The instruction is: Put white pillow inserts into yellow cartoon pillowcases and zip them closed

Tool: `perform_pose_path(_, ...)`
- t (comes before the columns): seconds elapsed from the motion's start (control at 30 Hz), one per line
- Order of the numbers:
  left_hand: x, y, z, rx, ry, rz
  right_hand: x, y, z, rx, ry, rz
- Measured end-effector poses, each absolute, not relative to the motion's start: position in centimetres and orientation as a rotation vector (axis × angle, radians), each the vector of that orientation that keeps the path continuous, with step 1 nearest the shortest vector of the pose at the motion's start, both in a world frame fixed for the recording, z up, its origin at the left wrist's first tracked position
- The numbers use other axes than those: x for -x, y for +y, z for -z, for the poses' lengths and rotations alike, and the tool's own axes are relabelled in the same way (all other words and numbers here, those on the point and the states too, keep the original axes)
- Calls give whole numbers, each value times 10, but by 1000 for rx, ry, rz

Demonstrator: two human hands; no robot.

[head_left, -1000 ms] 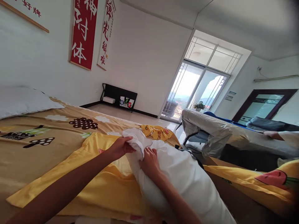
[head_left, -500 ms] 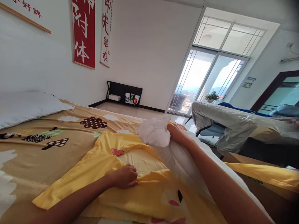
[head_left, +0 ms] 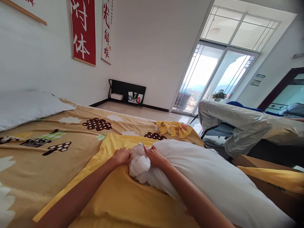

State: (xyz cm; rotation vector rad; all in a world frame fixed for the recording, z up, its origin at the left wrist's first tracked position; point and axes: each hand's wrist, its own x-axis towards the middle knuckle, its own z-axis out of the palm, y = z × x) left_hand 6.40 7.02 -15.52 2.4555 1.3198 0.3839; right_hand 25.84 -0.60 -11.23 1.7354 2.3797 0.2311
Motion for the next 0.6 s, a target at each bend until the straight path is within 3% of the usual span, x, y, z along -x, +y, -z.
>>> perform_pose_path(0.23, -89, 103, 186, -2301, 1419, -494, -240, -17, 107, -1608, 2309, -268)
perform_pose_path(0.6, -71, 114, 166, -2156, 1441, -857, -182, 58, 112, -1746, 2163, -211)
